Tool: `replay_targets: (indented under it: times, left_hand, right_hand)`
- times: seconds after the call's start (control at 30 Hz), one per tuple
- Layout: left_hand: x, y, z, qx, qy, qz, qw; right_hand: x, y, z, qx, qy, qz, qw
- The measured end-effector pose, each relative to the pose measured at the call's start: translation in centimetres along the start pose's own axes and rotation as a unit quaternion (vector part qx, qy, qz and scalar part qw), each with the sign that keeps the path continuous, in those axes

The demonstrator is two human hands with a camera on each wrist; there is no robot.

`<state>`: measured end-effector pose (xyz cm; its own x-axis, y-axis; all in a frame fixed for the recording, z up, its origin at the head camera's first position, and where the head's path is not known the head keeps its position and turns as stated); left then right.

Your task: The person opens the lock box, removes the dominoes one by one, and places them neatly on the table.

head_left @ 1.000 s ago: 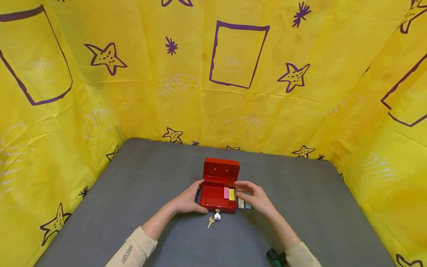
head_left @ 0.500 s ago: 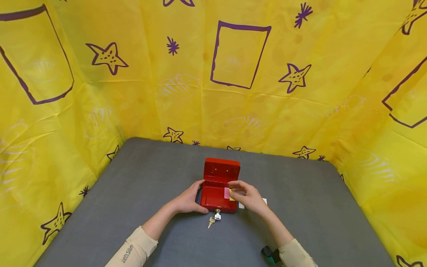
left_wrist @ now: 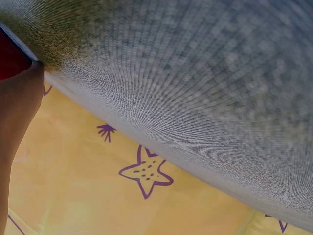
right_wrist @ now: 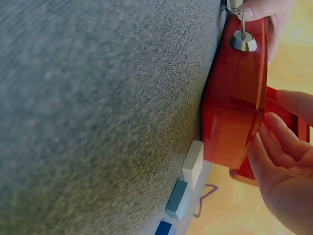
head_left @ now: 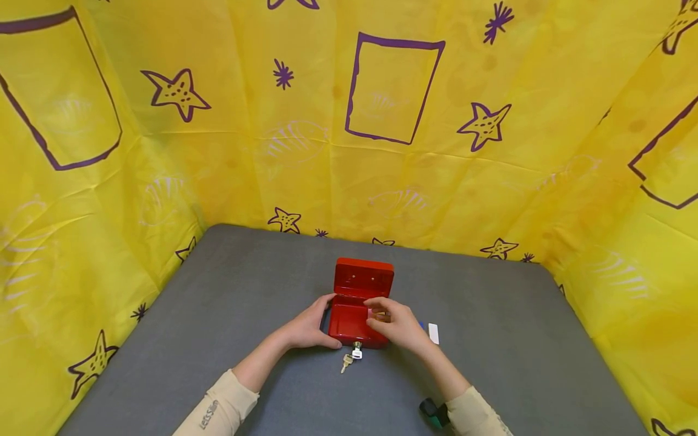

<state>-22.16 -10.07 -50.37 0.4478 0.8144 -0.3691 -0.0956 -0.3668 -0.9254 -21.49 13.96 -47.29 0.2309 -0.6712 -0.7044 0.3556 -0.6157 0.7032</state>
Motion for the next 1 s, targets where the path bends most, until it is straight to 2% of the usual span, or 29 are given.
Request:
replay_targets:
  times: [0.27,0.5,1.0]
  left_hand:
    - [0.0,0.2,0.1,0.004,0.002,0.003,1.0000]
    - [0.0,0.3,0.2,0.000,0.006,0.002,1.0000]
    - [0.0,0.3,0.1,0.003,0.008,0.008,0.9999]
  right_hand:
    - [0.3,0.3,0.4,-0.005,0.019,-0.070,0.997]
    - [0.6,0.8,0.7,-0.030,0.008,-0.164,0.986]
    - [1.1,1.6,1.2,-0.007,0.016,-0.214,0.977]
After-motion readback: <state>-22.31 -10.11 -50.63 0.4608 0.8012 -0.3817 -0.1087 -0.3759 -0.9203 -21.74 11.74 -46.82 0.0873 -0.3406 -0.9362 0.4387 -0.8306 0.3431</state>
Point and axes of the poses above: each hand's wrist, its own z-axis towards the middle knuckle, its own x-axis out of the palm, y = z × x, the point moved 1 cm from there along z, towards the middle knuckle, and after that the axes turned 12 degrees about -z, right-handed, at the moved point
